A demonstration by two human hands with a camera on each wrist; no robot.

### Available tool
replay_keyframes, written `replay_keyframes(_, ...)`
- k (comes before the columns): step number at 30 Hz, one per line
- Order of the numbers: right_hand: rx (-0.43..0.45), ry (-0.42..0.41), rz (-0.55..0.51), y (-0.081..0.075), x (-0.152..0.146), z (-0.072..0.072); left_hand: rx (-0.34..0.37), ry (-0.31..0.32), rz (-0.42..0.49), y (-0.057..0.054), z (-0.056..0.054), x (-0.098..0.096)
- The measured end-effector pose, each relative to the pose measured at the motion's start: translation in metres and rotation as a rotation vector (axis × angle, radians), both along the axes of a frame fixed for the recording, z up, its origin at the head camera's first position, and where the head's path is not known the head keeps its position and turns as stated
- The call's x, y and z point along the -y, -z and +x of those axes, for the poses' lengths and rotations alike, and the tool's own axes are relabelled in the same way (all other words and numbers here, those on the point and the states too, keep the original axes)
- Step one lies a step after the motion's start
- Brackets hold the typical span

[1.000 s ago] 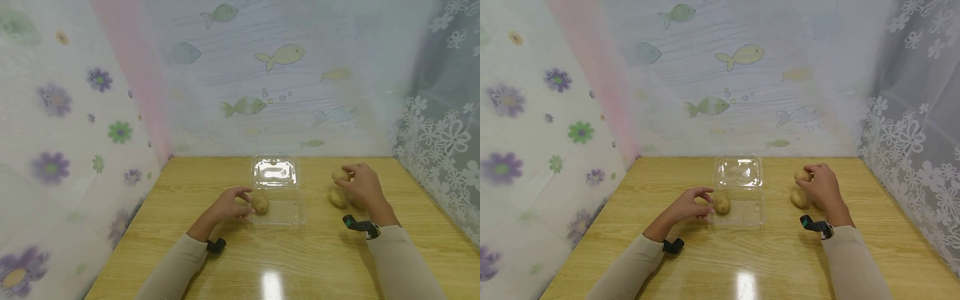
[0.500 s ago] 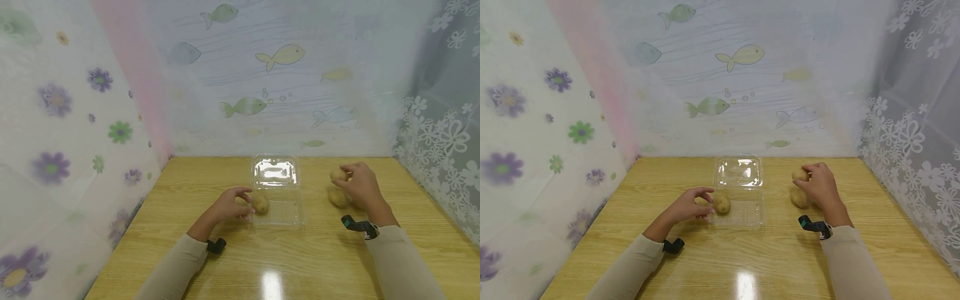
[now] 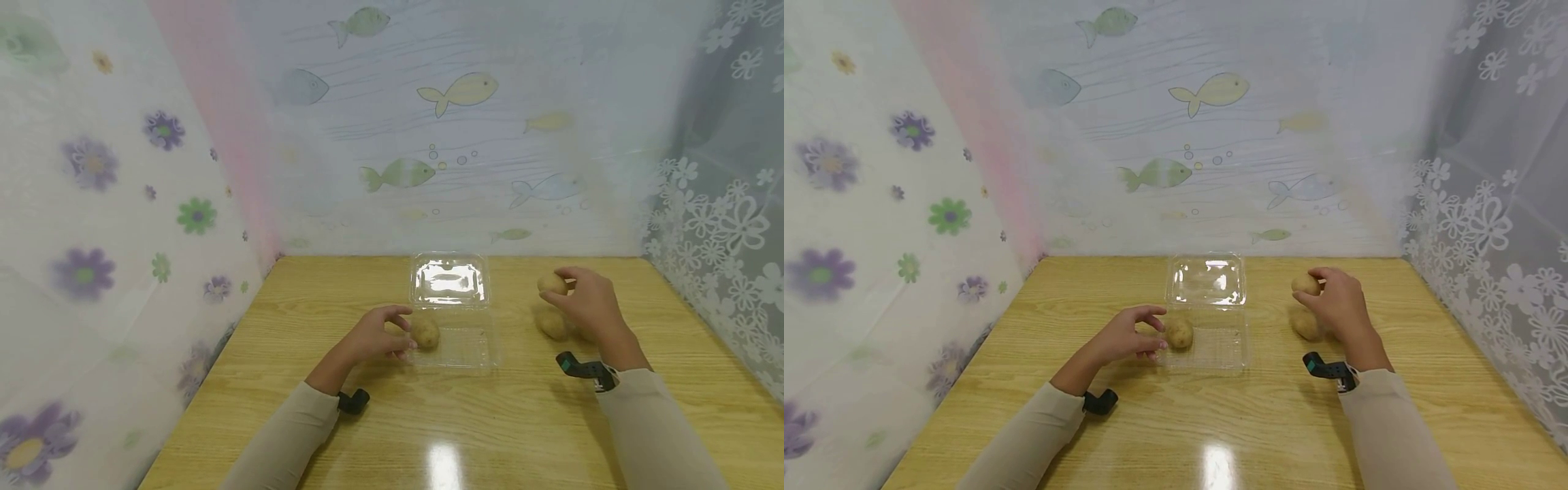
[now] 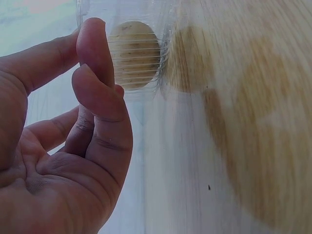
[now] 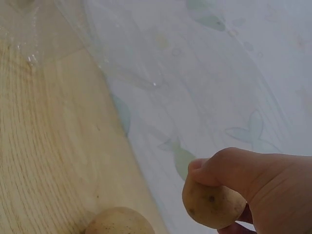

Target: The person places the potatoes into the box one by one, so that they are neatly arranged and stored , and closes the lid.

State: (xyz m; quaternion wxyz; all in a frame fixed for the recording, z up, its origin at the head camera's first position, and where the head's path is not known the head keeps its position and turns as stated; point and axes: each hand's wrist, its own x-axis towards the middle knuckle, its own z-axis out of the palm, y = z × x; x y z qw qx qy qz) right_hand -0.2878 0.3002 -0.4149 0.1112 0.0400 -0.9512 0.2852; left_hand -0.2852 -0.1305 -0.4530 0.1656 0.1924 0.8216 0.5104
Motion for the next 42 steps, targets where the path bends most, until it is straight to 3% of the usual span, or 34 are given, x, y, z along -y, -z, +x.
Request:
replay_keyframes(7, 0.015, 0.006, 0.001, -0.0025, 0.0022, 0.0013, 0.009, -0.007, -0.006, 0.0009, -0.0003, -0.0004)
replay_keyframes(30, -0.067, -0.017, 0.01, -0.0064, 0.0083, 0.003, 0.008, -0.007, -0.007, 0.002, -0.0008, -0.0002)
replay_keyframes(42, -0.082, -0.07, 0.03, -0.0078, 0.0089, 0.002, 0.008, -0.008, -0.009, -0.0008, 0.0005, -0.0009)
